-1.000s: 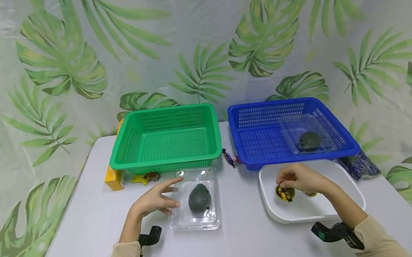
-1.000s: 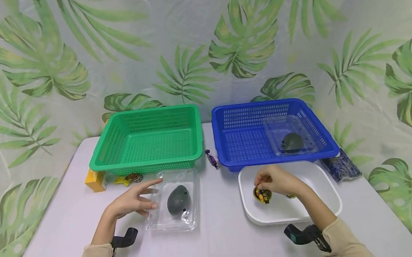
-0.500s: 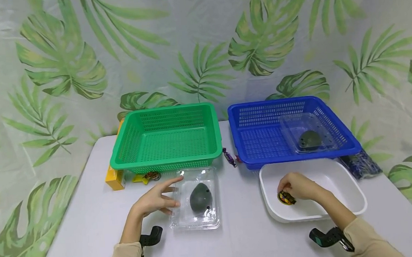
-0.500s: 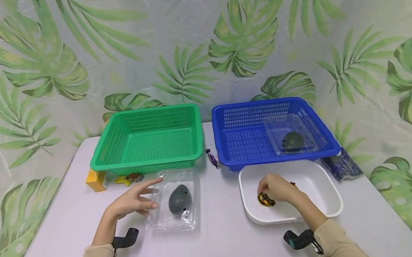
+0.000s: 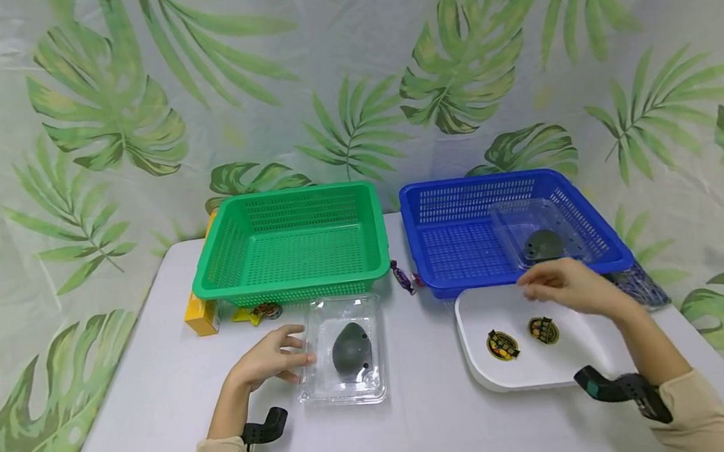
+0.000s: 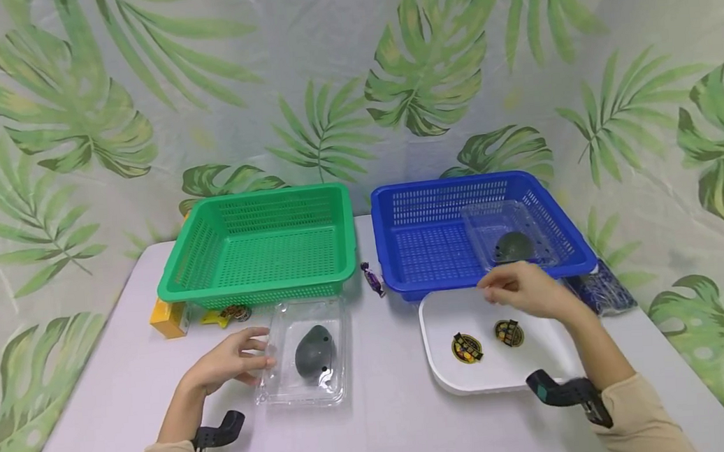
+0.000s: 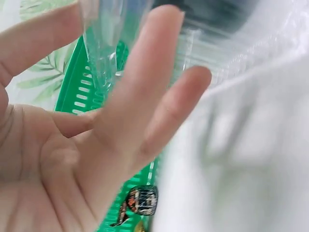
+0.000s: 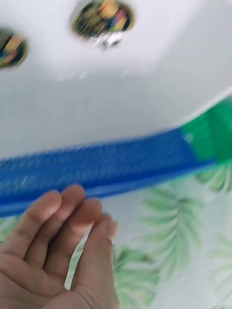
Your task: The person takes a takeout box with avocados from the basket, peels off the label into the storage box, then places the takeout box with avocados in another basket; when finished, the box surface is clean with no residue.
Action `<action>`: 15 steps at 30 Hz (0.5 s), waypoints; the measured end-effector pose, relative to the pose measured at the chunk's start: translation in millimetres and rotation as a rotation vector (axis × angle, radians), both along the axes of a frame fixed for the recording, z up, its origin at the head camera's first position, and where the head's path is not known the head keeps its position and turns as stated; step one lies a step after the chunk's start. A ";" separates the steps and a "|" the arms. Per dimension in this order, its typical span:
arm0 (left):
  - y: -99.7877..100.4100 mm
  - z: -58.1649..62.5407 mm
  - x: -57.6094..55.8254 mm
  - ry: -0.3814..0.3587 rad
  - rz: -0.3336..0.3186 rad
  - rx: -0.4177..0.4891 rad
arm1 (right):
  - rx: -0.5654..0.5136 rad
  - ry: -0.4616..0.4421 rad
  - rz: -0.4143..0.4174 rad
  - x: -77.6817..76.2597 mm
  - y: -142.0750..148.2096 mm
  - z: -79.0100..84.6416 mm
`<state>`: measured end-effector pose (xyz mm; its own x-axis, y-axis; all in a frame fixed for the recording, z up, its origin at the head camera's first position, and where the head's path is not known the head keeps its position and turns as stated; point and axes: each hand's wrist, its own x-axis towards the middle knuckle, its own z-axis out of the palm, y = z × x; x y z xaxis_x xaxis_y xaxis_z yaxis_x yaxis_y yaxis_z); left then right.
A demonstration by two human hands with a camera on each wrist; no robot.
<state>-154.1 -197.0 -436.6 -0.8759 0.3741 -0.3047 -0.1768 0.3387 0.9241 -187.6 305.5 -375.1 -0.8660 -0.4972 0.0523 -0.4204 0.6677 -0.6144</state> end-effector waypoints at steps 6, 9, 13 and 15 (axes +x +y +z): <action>-0.9 -1.7 3.8 -0.028 -0.017 0.050 | 0.068 0.212 -0.367 -35.1 57.4 7.8; -0.6 3.1 7.4 -0.012 -0.066 0.086 | 0.195 0.161 -0.484 -52.3 83.7 1.9; 1.6 17.1 11.8 0.041 -0.166 0.126 | 0.301 0.094 -0.523 -65.1 105.1 -4.7; 5.5 26.4 11.8 0.078 -0.218 0.151 | 0.302 0.081 -0.522 -68.7 109.5 -6.0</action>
<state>-142.3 -191.5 -410.3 -0.7886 0.5922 -0.1658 -0.0414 0.2178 0.9751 -256.3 415.0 -381.1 -0.9986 -0.0116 0.0511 -0.0285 0.9381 -0.3452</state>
